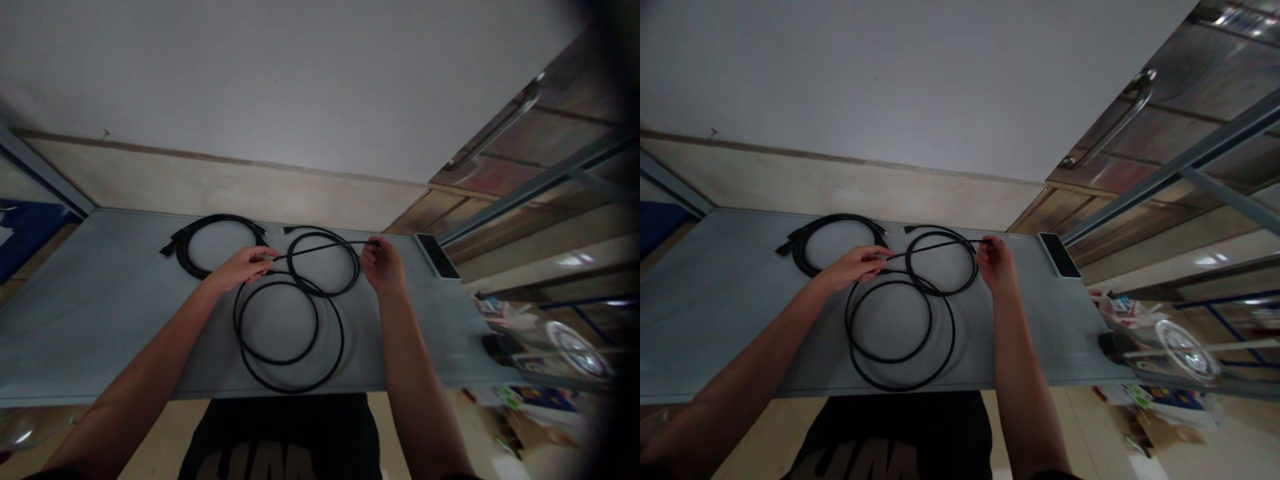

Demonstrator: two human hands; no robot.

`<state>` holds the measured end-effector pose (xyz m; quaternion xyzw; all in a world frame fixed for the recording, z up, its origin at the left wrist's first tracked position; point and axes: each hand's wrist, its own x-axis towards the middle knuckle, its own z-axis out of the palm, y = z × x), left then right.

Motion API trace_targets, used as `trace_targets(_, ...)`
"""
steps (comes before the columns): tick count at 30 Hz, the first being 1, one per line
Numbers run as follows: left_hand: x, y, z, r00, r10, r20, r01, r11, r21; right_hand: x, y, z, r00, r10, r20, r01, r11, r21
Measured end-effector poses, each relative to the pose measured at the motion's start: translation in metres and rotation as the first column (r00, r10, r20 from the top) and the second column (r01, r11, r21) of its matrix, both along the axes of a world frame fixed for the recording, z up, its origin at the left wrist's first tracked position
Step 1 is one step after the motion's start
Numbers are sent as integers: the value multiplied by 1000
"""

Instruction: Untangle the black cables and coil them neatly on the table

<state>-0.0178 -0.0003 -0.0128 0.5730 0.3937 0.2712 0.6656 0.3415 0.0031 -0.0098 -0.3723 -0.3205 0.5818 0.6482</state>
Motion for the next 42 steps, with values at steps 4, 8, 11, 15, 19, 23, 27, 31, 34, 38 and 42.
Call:
trace_targets(4, -7, -2, 4, 953, -265, -145, 255, 964, -79, -1, -1, -5, 975, 21, 222, 4, 994, -111)
trace_targets(8, -11, -5, 11, 853, -480, -203, 453, 876, -169, -12, -5, -9, 899, 170, 403, -73, 967, -245)
trace_targets(11, -8, -4, 12, 878, -419, -230, 406, 908, -103, -16, -4, -7, 909, 91, 406, -18, 984, -180)
trace_targets(15, -2, 0, 7, 982, -90, -164, 105, 991, 85, -7, 1, -1, 956, -162, 246, 172, 985, -19)
trace_targets(19, -1, 6, -1, 980, 150, -131, -122, 972, 200, 9, -3, 6, 927, -269, 261, 270, 962, 34)
trace_targets(23, -4, 9, -5, 946, 200, -255, -119, 947, 300, 13, -18, 13, 849, 144, 508, -103, 989, -109)
trace_targets(27, -11, 11, -1, 881, 219, -419, 7, 880, 475, 4, -27, 17, 628, 559, 541, -443, 829, -342)
trace_targets(31, -18, 10, 7, 843, 160, -513, 151, 846, 511, -1, -27, 17, 583, 653, 484, -494, 758, -426)
trace_targets(34, -19, 8, 11, 836, 87, -541, 213, 858, 468, 0, -27, 15, 406, 840, 360, -594, 542, -594)
trace_targets(38, -19, 7, 10, 840, 42, -540, 249, 856, 453, 3, -28, 15, 242, 927, 285, -646, 373, -666)
trace_targets(42, -20, 10, 9, 829, 158, -536, 225, 783, 579, -2, -33, 22, 315, 899, 305, -721, 435, -539)
